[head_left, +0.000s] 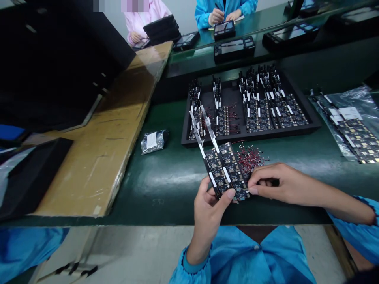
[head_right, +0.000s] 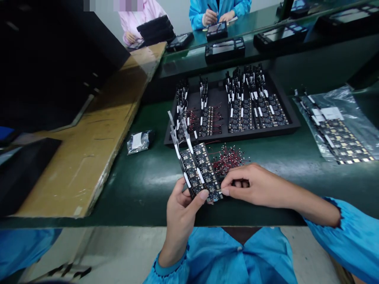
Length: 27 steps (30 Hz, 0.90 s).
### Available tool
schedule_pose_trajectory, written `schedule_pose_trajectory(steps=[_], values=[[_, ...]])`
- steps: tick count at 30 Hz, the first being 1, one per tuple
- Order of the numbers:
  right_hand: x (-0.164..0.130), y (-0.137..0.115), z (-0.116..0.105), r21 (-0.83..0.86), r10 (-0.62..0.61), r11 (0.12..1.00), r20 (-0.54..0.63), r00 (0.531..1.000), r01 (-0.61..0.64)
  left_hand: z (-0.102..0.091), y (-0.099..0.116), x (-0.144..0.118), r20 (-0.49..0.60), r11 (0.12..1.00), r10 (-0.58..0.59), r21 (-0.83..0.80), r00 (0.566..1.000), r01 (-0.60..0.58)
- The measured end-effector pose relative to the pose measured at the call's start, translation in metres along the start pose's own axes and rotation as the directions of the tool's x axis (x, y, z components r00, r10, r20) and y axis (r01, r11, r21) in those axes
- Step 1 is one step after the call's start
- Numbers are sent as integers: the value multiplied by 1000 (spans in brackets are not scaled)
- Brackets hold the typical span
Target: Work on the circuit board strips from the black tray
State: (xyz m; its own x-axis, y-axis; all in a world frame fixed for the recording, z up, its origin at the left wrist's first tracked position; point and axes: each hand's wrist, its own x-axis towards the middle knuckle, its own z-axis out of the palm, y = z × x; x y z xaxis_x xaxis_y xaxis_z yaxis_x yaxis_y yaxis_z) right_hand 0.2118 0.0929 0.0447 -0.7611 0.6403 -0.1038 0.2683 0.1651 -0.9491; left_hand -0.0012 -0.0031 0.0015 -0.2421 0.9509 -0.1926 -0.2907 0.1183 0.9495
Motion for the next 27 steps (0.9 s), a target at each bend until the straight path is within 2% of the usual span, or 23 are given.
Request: schedule_pose_trajectory(steps=[11, 16, 20, 24, 27], values=[[-1, 1, 2, -68, 80, 994, -32, 996, -82, 3, 2, -2, -18, 998, 15, 57, 1000, -14], [2, 2, 6, 25, 90, 996, -47, 995, -89, 1, 1, 0, -13, 999, 28, 36, 1000, -28], [2, 1, 6, 104, 142, 984, 19, 990, -143, 1, 2, 2, 3, 1000, 8, -5, 1000, -8], [1, 2, 5, 148, 144, 978, 10, 989, -144, 3, 5, 2, 25, 1000, 7, -23, 1000, -7], [1, 1, 4, 155, 173, 972, 45, 984, -178, 3, 5, 2, 64, 998, -21, -53, 998, 24]])
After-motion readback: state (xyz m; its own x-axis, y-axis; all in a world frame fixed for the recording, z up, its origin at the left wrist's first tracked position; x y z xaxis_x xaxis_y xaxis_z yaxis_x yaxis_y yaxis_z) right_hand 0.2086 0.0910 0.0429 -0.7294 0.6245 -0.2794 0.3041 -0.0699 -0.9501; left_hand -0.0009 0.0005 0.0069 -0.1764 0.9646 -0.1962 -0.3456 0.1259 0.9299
